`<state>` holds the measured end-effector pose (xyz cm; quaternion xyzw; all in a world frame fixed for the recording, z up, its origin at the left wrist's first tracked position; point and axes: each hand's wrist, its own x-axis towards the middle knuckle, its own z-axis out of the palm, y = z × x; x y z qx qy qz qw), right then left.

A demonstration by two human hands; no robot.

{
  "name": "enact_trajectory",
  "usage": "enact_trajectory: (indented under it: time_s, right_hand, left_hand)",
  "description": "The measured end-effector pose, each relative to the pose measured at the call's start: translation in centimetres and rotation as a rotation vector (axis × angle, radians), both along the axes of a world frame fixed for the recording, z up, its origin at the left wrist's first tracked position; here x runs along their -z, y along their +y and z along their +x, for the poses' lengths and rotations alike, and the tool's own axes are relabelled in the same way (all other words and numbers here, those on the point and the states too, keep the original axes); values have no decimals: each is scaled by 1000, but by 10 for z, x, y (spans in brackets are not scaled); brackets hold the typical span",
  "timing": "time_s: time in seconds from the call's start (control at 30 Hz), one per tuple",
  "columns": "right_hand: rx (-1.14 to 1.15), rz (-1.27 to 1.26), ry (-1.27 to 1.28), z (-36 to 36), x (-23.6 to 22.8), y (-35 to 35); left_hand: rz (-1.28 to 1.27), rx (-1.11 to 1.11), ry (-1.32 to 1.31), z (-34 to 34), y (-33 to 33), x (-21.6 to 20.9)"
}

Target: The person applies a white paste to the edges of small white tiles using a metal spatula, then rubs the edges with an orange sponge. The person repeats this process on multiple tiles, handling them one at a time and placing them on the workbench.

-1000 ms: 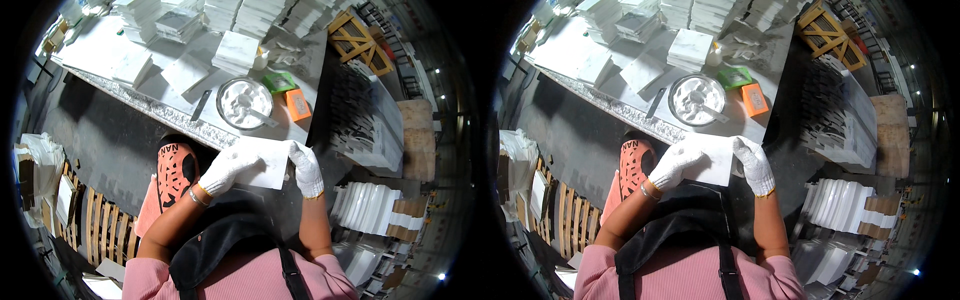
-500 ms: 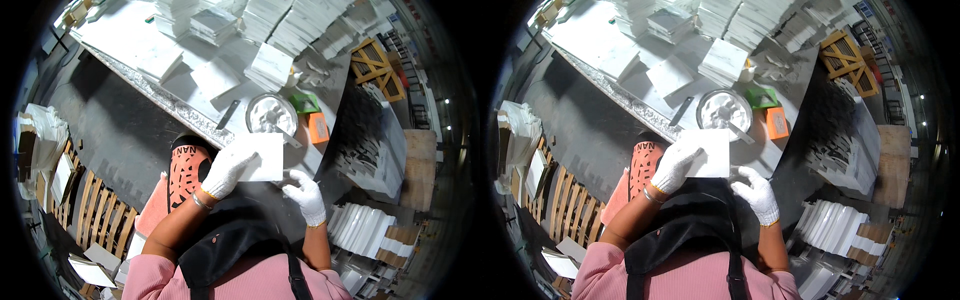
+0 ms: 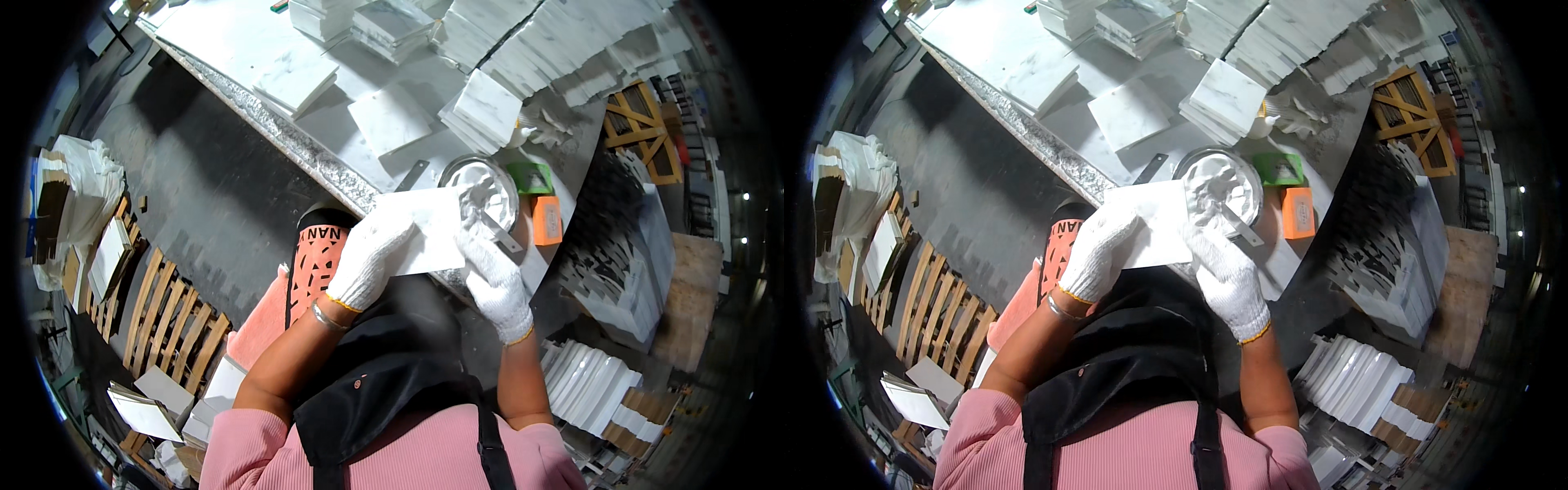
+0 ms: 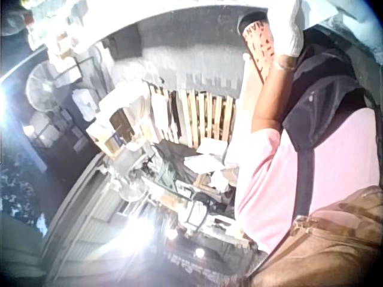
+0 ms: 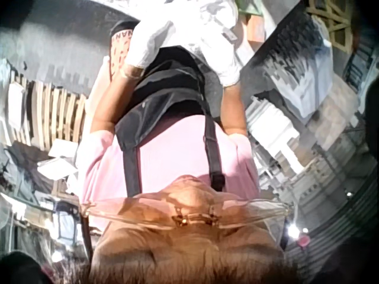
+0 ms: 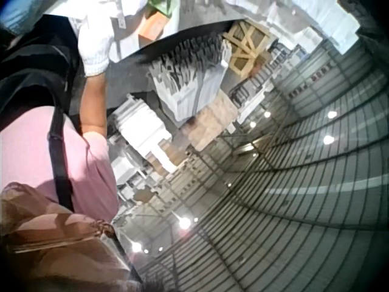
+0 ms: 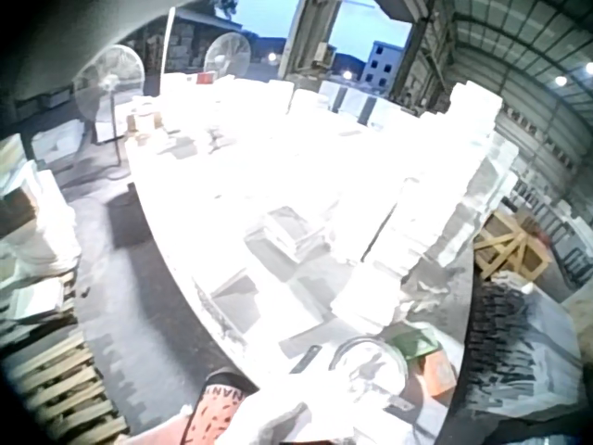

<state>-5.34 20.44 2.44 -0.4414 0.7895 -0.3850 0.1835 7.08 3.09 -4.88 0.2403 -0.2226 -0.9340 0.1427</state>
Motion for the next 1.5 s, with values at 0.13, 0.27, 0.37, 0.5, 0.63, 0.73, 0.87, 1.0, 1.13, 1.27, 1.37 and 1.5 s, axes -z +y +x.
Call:
enact_trajectory:
  time_s: [0.13, 0.27, 0.37, 0.5, 0.63, 0.73, 0.87, 1.0, 1.13, 1.27, 1.37, 1.5]
  right_hand:
    - [-82, 0, -72, 13, -1, 16]
    - [466, -126, -640, 31, 2, 29]
    - [515, -219, -668, 31, 0, 14]
    - [481, -150, -641, 32, 17, 5]
    - [579, -292, -882, 26, -8, -7]
    - [568, -181, -965, 15, -17, 4]
    - [216, -37, -502, -3, 2, 23]
    - [226, 13, -571, -7, -15, 15]
    - [417, -122, -242, -16, -18, 13]
    - [484, 21, 198, -39, -21, 28]
    - [389, 228, 449, -44, -8, 33]
    - [379, 308, 382, -42, 4, 25]
  left_hand:
    - [-18, -32, -2, -2, -4, -8]
    - [43, -159, -27, -4, 9, 5]
    - [102, -141, -20, -10, 23, -3]
    - [3, 64, 15, 5, 40, -3]
    - [-74, 305, 14, 18, 37, -13]
    - [-201, 399, -50, 28, 6, -20]
    - [-227, 380, -10, 20, -14, -31]
    - [-159, 480, 79, -1, -4, -32]
    - [-8, 364, 48, -10, 10, -22]
    - [93, 279, 71, -21, 15, -3]
    - [60, 284, 68, -25, 14, 11]
    - [59, 281, 38, -30, 13, 14]
